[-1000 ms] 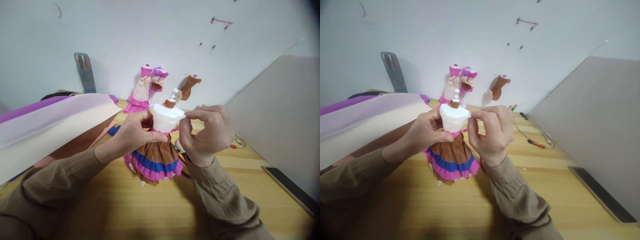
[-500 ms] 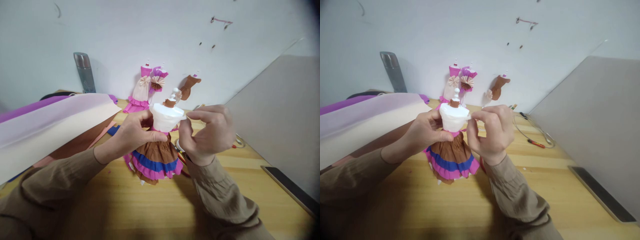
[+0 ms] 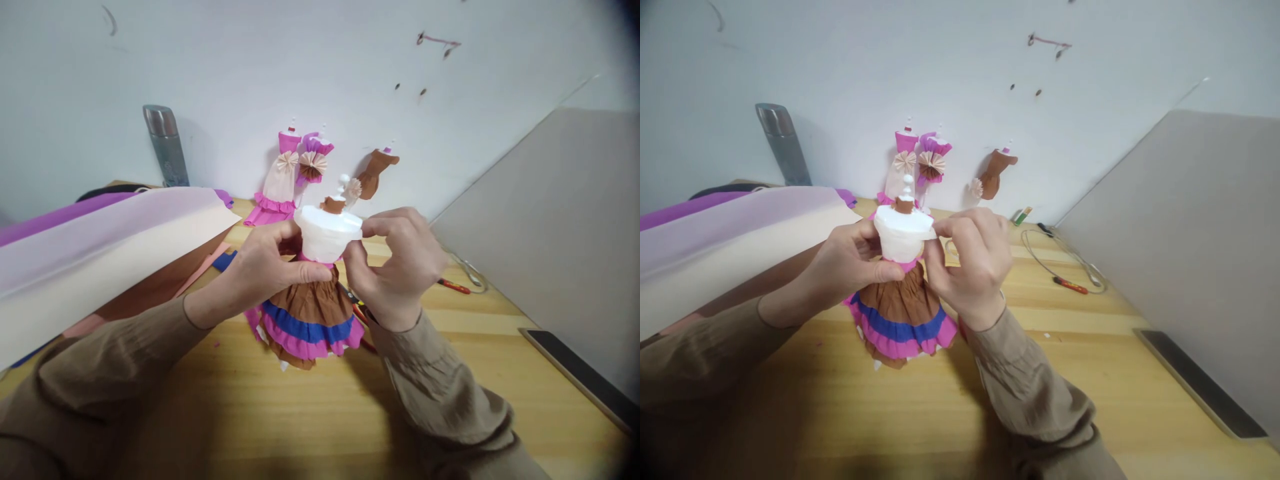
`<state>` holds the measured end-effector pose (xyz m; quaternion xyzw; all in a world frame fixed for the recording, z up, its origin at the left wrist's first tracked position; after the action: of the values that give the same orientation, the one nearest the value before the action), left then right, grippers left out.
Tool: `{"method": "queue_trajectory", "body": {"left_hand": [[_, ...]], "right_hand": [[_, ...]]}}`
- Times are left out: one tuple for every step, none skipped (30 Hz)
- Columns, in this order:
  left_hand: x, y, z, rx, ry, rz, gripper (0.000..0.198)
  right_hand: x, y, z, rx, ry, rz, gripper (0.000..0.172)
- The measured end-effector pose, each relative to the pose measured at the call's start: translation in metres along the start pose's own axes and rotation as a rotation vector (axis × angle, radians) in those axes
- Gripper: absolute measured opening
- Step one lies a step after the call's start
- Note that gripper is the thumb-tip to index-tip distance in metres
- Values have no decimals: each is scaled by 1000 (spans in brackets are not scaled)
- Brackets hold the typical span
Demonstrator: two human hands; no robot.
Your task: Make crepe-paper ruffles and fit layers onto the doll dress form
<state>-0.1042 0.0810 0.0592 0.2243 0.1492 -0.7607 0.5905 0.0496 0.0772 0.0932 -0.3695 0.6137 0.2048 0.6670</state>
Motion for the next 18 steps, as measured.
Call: {"method": "queue_trajectory", "body": {"left_hand": [[0,0,0,-17,-5,-6,44],[0,1,1,-31,-6,-12,43],[0,1,2,-39,-7,-19,43],[0,2,2,-37,-2,-27,43],[0,2,3,-28,4,-35,43],[0,3,3,-15,11,-40,44],[0,3,4,-6,16,-43,45],[0,3,4,-4,18,-45,45],[0,3,4,-7,18,-45,44],[1,3,4,-14,16,-44,44],[1,3,4,-26,10,-43,43],[1,3,4,-39,5,-41,43],[1,2,4,-52,-1,-37,42],[1,2,3,-61,-6,-33,42],[1,2,3,-68,-8,-30,42],[1,2,3,-72,-6,-27,42],[1,2,3,-71,-3,-24,42],[1,1,2,-67,1,-21,42]], "right_hand": [[0,0,1,-2,-6,14,21],[1,-1,1,-4,-11,31,22],[1,-1,2,-7,-13,48,22],[1,-1,3,-7,-8,57,22],[2,-1,4,-6,-3,64,22],[2,-1,5,-5,0,71,21],[3,-2,5,-5,2,81,21],[3,-1,6,-4,4,87,21],[3,-1,7,-5,4,94,21],[3,-1,7,-7,3,103,21],[3,-2,7,-8,2,110,21],[3,-2,7,-8,3,112,21],[3,-2,7,-10,3,110,21],[3,-2,7,-16,4,105,21],[3,-2,7,-26,6,99,21],[3,-2,6,-37,7,92,21],[2,-3,5,-48,7,87,21],[2,-3,4,-58,7,82,21]]}}
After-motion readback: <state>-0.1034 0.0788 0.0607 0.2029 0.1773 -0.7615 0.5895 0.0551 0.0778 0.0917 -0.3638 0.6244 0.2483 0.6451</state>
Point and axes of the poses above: each hand's wrist, its own x-axis away from the middle knuckle, its own y-axis out of the palm, z = x × y, the point moved 4 cm from there along -x, towards the middle knuckle, and after that the axes turned 8 degrees about y, right-handed, at the moved point
